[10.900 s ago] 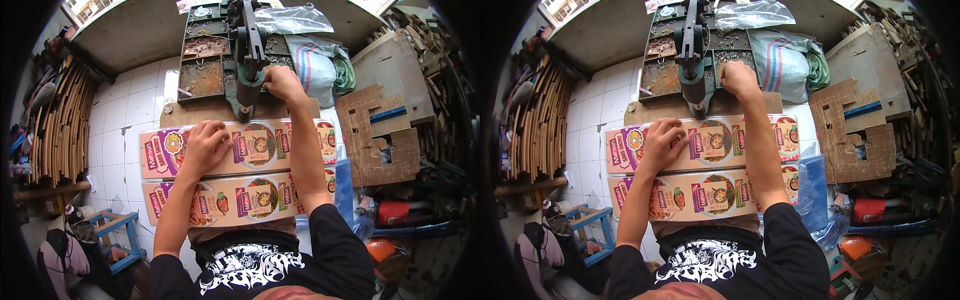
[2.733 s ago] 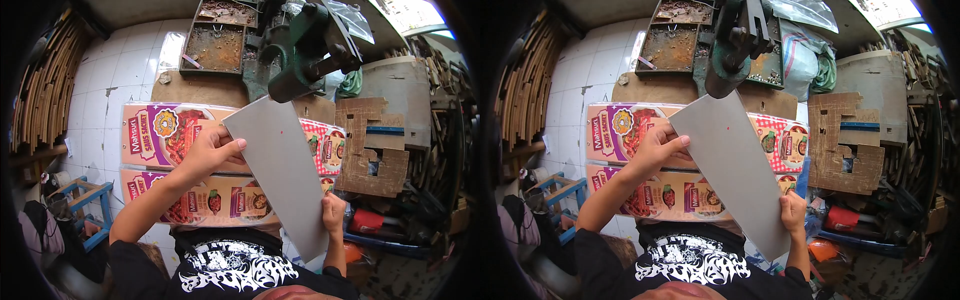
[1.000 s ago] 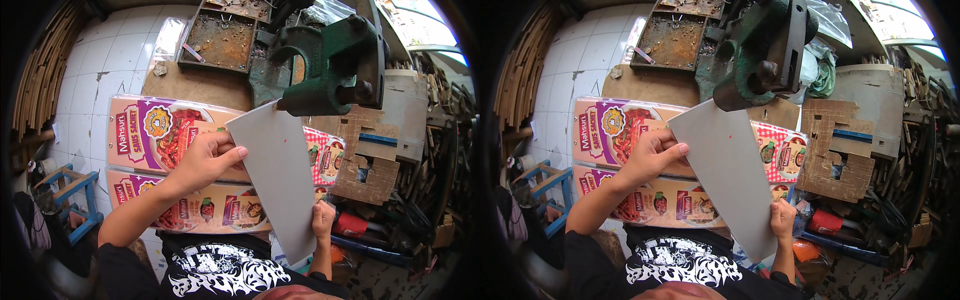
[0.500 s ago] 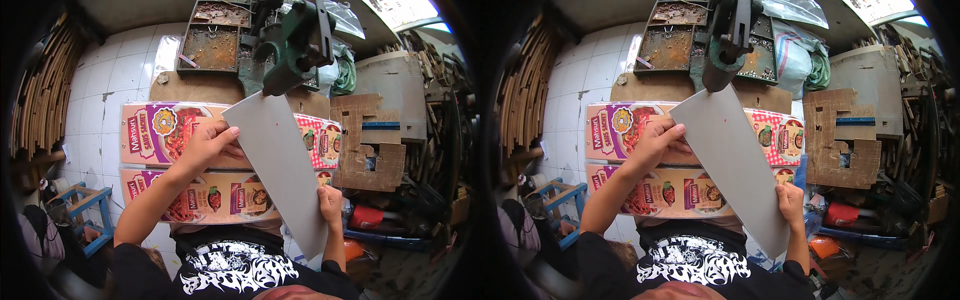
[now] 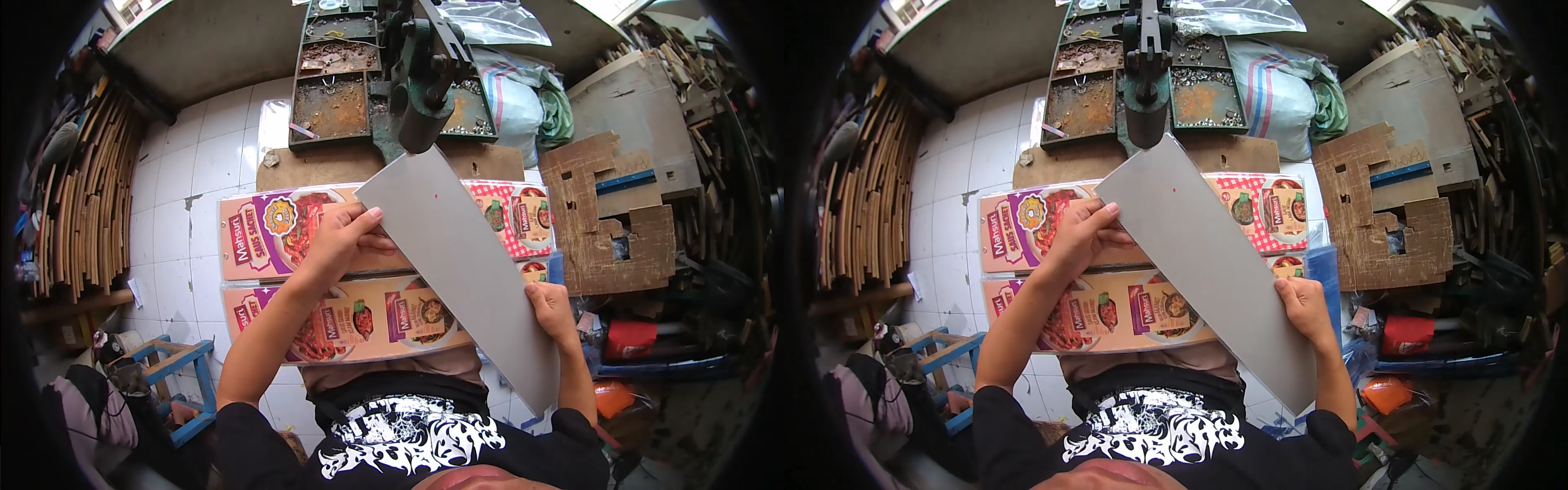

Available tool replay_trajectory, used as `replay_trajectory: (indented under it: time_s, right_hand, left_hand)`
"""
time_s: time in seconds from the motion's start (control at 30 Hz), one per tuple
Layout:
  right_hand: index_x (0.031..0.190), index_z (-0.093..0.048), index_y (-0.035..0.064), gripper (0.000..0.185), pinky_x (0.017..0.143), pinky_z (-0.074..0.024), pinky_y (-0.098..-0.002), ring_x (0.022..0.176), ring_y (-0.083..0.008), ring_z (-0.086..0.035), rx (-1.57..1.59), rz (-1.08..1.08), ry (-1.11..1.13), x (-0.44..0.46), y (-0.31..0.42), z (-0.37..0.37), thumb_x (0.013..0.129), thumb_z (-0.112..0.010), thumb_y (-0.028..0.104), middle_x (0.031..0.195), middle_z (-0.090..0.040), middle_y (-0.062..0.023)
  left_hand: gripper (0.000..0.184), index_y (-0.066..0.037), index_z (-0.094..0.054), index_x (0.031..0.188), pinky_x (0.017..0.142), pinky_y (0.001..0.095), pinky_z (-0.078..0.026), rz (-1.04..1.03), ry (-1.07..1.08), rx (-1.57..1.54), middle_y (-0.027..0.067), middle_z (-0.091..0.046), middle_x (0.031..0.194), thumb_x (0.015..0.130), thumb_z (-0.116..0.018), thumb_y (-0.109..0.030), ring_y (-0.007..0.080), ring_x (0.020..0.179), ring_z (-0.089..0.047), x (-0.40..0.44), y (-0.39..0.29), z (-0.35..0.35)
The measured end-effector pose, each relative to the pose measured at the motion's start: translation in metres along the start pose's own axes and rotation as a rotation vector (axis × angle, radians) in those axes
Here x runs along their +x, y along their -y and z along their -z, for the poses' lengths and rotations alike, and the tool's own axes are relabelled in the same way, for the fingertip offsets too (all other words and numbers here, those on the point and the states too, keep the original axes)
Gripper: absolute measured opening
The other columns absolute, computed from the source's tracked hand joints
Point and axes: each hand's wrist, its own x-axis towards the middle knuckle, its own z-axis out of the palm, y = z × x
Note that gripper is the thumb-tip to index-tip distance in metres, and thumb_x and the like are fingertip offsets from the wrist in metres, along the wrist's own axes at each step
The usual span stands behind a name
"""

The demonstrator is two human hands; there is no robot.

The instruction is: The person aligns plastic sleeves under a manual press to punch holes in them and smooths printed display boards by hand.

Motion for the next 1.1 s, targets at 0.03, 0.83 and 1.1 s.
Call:
replay_trajectory:
  time_s: [0.03, 0.83, 1.1]
  right_hand:
    - [0.065, -0.049, -0.0058, 0.042, 0.050, -0.0341, -0.0372, 0.049, -0.0215, -0.043, 0.001, 0.004, -0.002, 0.000, 0.001, 0.000, 0.098, -0.055, 0.020, 0.056, -0.045, -0.0139]
    - [0.066, -0.048, -0.0052, 0.040, 0.051, -0.0335, -0.0387, 0.050, -0.0262, -0.041, -0.046, 0.073, -0.033, -0.004, 0.003, -0.005, 0.097, -0.055, 0.019, 0.058, -0.044, -0.0157]
    - [0.086, -0.060, -0.0002, 0.014, 0.053, -0.0376, -0.0268, 0.057, -0.0110, -0.048, 0.451, -0.330, 0.009, -0.008, -0.025, 0.019, 0.094, -0.055, 0.011, 0.067, -0.054, 0.0003]
  left_hand:
    - [0.033, 0.011, -0.059, 0.111, 0.078, 0.0289, -0.060, 0.001, -0.001, -0.005, 0.0200, -0.068, 0.101, 0.099, -0.053, -0.019, 0.0225, 0.086, -0.070, 0.000, 0.000, 0.000]
    - [0.033, 0.011, -0.057, 0.115, 0.077, 0.0299, -0.060, -0.008, 0.028, 0.005, 0.0196, -0.067, 0.103, 0.098, -0.052, -0.017, 0.0217, 0.085, -0.071, -0.002, 0.001, 0.002]
    - [0.030, 0.012, -0.056, 0.112, 0.075, 0.0335, -0.061, 0.029, 0.111, 0.076, 0.0210, -0.067, 0.102, 0.095, -0.052, -0.011, 0.0277, 0.087, -0.071, -0.008, 0.003, 0.003]
